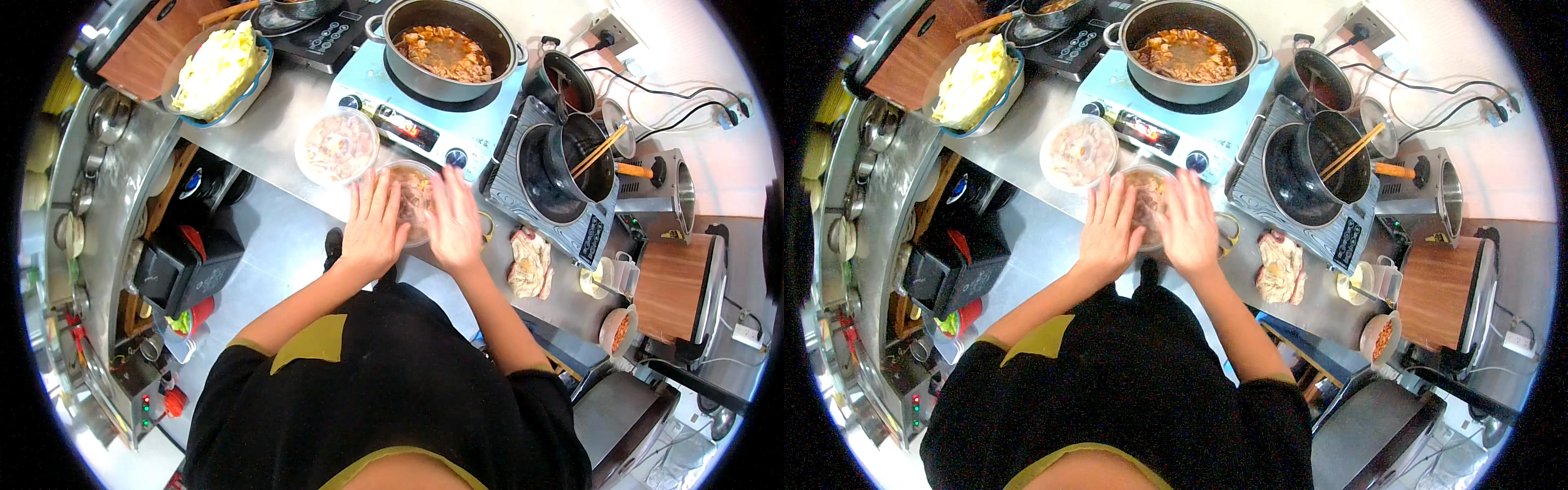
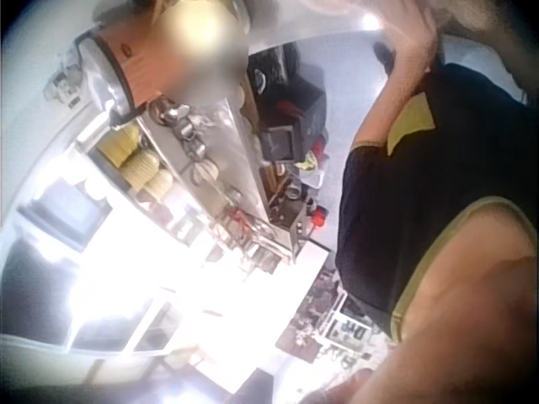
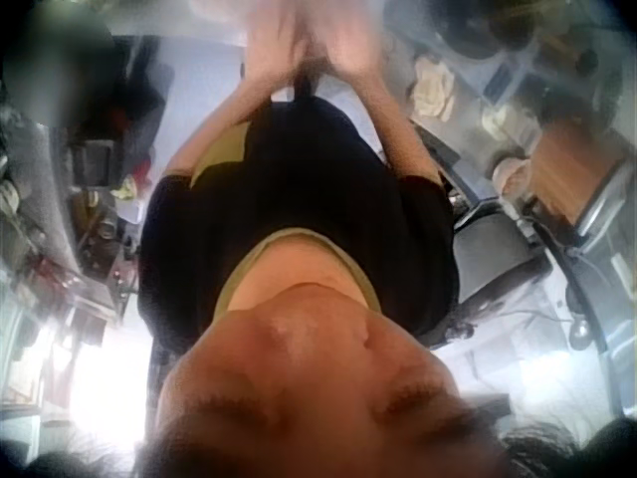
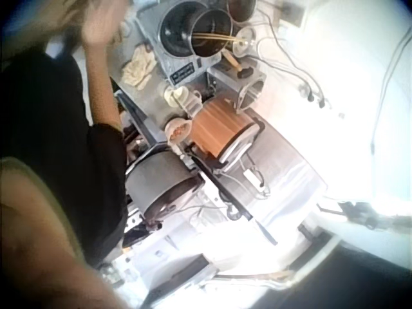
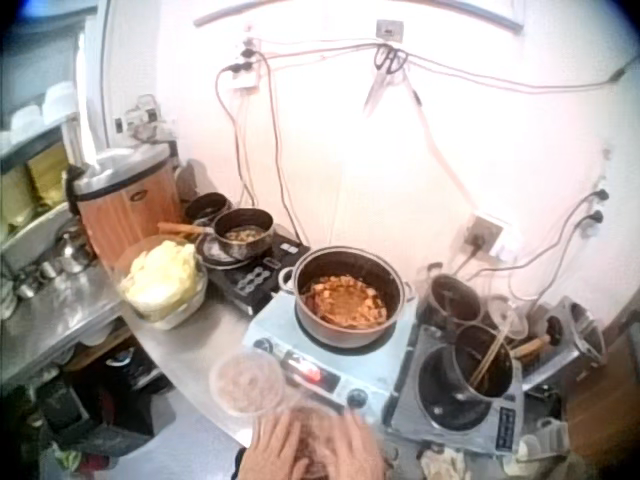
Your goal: The person assembles a meal in a clear plastic container by adding cooked meat, sauce, and peanuts from various pots and containers on the counter. They use a ladle and a spoon to transfer the ingredients and then place a lid on the container.
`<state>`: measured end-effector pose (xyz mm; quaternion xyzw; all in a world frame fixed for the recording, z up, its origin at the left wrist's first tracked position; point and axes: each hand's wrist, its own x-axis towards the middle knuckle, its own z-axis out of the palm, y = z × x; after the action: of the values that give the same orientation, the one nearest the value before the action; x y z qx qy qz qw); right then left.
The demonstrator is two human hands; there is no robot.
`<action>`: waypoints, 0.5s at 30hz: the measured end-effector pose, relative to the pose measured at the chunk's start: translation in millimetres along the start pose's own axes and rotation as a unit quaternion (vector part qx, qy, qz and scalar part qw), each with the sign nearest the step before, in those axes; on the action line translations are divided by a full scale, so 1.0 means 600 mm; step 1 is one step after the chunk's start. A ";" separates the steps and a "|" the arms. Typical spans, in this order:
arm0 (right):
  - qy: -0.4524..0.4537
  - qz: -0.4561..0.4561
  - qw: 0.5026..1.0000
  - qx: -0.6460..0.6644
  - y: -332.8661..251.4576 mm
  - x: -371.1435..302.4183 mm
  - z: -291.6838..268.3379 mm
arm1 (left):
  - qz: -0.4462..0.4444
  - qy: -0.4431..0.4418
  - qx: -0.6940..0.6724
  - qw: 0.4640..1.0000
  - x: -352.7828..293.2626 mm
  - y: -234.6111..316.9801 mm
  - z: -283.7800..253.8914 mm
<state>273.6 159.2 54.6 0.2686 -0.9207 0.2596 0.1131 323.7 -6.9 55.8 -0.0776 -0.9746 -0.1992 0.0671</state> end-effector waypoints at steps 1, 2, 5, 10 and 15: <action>-0.024 -0.032 0.999 -0.013 0.002 0.025 0.013 | 0.003 0.002 0.013 1.000 0.007 -0.001 0.011; -0.051 -0.067 0.996 -0.025 0.004 0.042 0.021 | 0.007 0.006 0.018 1.000 0.013 -0.007 0.019; -0.110 -0.047 0.993 0.006 0.014 0.041 0.048 | 0.043 -0.012 0.015 0.999 0.009 -0.017 0.028; -0.111 -0.028 0.993 0.006 0.014 0.039 0.062 | 0.051 0.009 -0.008 0.999 0.009 -0.024 0.027; -0.058 -0.002 0.997 0.043 0.020 0.035 0.052 | 0.059 0.013 -0.055 0.997 0.006 -0.034 0.021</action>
<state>247.1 141.8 31.0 0.2898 -0.9130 0.2830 0.0485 315.1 -20.0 36.9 -0.1356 -0.9550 -0.2491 0.0872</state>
